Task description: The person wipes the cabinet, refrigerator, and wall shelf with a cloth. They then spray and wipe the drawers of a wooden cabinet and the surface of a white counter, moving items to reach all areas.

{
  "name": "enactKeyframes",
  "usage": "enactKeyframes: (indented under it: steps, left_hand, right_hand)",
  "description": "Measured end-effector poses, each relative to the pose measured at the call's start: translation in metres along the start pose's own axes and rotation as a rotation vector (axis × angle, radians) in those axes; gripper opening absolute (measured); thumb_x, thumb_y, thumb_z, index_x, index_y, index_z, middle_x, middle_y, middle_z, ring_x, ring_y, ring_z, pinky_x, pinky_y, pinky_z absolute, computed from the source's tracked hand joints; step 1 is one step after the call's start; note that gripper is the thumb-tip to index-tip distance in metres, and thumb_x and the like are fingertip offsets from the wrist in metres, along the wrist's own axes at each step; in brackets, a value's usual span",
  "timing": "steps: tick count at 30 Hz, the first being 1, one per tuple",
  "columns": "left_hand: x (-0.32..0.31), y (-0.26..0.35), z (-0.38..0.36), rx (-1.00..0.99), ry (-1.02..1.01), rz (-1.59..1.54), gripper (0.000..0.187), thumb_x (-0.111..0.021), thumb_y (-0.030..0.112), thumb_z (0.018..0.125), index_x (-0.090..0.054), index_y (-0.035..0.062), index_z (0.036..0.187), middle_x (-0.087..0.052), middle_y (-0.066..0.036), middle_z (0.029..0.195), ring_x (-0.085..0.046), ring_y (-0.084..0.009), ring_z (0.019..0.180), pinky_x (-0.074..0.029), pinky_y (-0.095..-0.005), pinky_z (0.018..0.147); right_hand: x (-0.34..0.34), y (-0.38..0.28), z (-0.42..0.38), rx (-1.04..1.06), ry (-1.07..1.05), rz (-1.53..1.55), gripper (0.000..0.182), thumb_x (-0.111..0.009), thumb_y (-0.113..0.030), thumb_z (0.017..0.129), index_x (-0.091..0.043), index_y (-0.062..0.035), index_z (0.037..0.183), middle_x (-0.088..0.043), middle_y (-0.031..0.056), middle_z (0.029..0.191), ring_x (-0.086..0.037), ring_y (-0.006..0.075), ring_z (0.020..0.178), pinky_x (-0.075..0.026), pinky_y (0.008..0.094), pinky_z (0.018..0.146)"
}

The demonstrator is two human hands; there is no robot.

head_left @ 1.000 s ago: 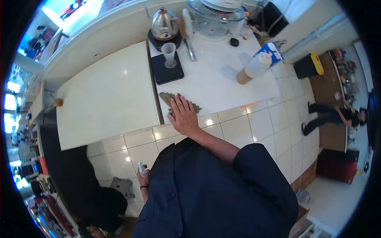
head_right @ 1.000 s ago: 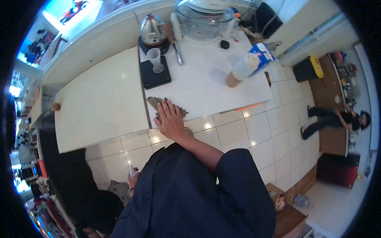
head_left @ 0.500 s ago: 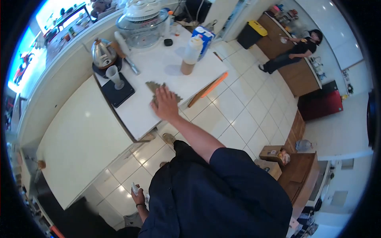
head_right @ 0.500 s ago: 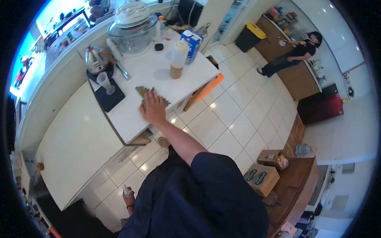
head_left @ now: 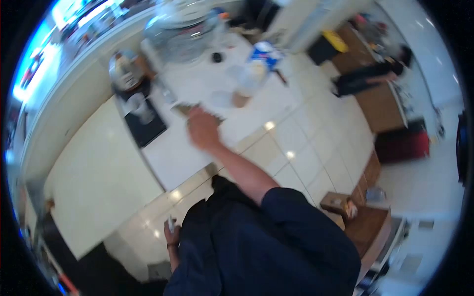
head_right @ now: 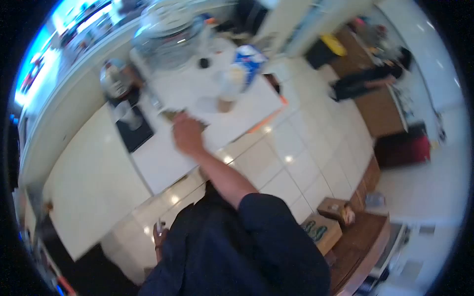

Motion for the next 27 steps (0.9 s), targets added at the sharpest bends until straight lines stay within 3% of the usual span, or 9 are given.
enactKeyframes:
  steps: [1,2,3,4,8,12,15,22,27]
  left_hand:
    - [-0.002,0.027,0.001,-0.044,0.073,0.083,0.033,-0.063,0.009,0.075,-0.060,0.0050,0.107,-0.061,-0.009,0.096,-0.058,-0.0188,0.080,-0.050,-0.0338,0.075]
    - [-0.002,0.025,0.001,0.018,0.113,0.067,0.033,-0.063,0.009,0.075,-0.060,0.0051,0.107,-0.061,-0.009,0.096,-0.057,-0.0185,0.080,-0.049,-0.0337,0.075]
    - [-0.003,0.023,0.002,0.073,0.142,0.047,0.032,-0.063,0.009,0.075,-0.060,0.0052,0.107,-0.062,-0.009,0.096,-0.057,-0.0183,0.081,-0.049,-0.0337,0.075]
    - [-0.004,0.032,0.000,0.113,0.182,0.038,0.031,-0.063,0.008,0.075,-0.061,0.0055,0.106,-0.061,-0.008,0.095,-0.057,-0.0173,0.080,-0.049,-0.0328,0.074]
    - [-0.012,0.026,-0.030,0.299,0.307,-0.059,0.032,-0.064,0.009,0.074,-0.061,0.0062,0.105,-0.060,-0.005,0.093,-0.054,-0.0142,0.078,-0.047,-0.0303,0.071]
    - [-0.031,0.046,-0.048,0.343,0.381,-0.088,0.033,-0.065,0.010,0.073,-0.061,0.0061,0.106,-0.060,-0.005,0.095,-0.055,-0.0154,0.080,-0.048,-0.0316,0.073]
    - [-0.045,0.056,-0.047,0.187,0.448,0.034,0.035,-0.065,0.009,0.076,-0.061,0.0071,0.111,-0.061,-0.004,0.089,-0.056,-0.0130,0.072,-0.048,-0.0299,0.064]
    - [-0.059,0.034,-0.033,0.399,0.352,-0.084,0.034,-0.064,0.007,0.074,-0.061,0.0056,0.107,-0.061,-0.008,0.101,-0.060,-0.0211,0.089,-0.049,-0.0354,0.081]
    - [-0.053,0.054,-0.015,0.249,0.309,-0.024,0.033,-0.064,0.008,0.074,-0.061,0.0055,0.107,-0.062,-0.010,0.102,-0.061,-0.0237,0.093,-0.050,-0.0375,0.084]
  right_hand:
    - [-0.008,0.014,0.019,-0.014,-0.030,0.023,0.039,-0.057,-0.016,0.084,-0.057,0.0045,0.117,-0.062,0.0224,0.114,-0.060,0.0379,0.101,-0.047,0.0510,0.084]
    - [-0.004,0.021,0.025,0.108,0.193,-0.008,0.045,-0.057,-0.021,0.087,-0.055,0.0045,0.125,-0.058,0.0232,0.126,-0.056,0.0382,0.117,-0.044,0.0509,0.095]
    - [-0.007,0.027,0.033,0.127,0.236,-0.151,0.051,-0.057,-0.024,0.090,-0.051,0.0036,0.132,-0.052,0.0229,0.137,-0.046,0.0385,0.131,-0.039,0.0522,0.104]
    - [-0.007,0.033,0.047,0.093,0.164,-0.134,0.055,-0.055,-0.025,0.091,-0.047,0.0039,0.138,-0.044,0.0231,0.145,-0.038,0.0392,0.138,-0.035,0.0526,0.108]
    - [-0.016,0.027,0.073,0.055,0.171,-0.117,0.054,-0.056,-0.025,0.091,-0.048,-0.0005,0.138,-0.045,0.0197,0.146,-0.039,0.0381,0.137,-0.034,0.0541,0.109]
    - [-0.034,0.014,0.117,0.132,0.140,-0.107,0.055,-0.058,-0.027,0.090,-0.049,-0.0022,0.138,-0.044,0.0190,0.147,-0.037,0.0377,0.138,-0.032,0.0543,0.110]
    - [-0.034,0.007,0.123,0.156,0.111,-0.066,0.058,-0.059,-0.030,0.089,-0.048,-0.0018,0.139,-0.042,0.0198,0.148,-0.036,0.0389,0.139,-0.030,0.0556,0.111]
    - [-0.032,-0.006,0.115,0.175,0.069,0.049,0.065,-0.063,-0.037,0.087,-0.048,-0.0018,0.139,-0.039,0.0239,0.149,-0.034,0.0418,0.139,-0.027,0.0585,0.111]
    - [-0.039,-0.012,0.119,0.247,0.055,0.041,0.058,-0.061,-0.034,0.089,-0.050,-0.0069,0.139,-0.041,0.0186,0.149,-0.033,0.0382,0.140,-0.028,0.0559,0.112]
Point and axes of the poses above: each hand's wrist, its own z-axis towards the middle knuckle, its own x-axis out of the back of the hand, y = z × x, the point moved 6 cm from there along z, towards the middle knuckle
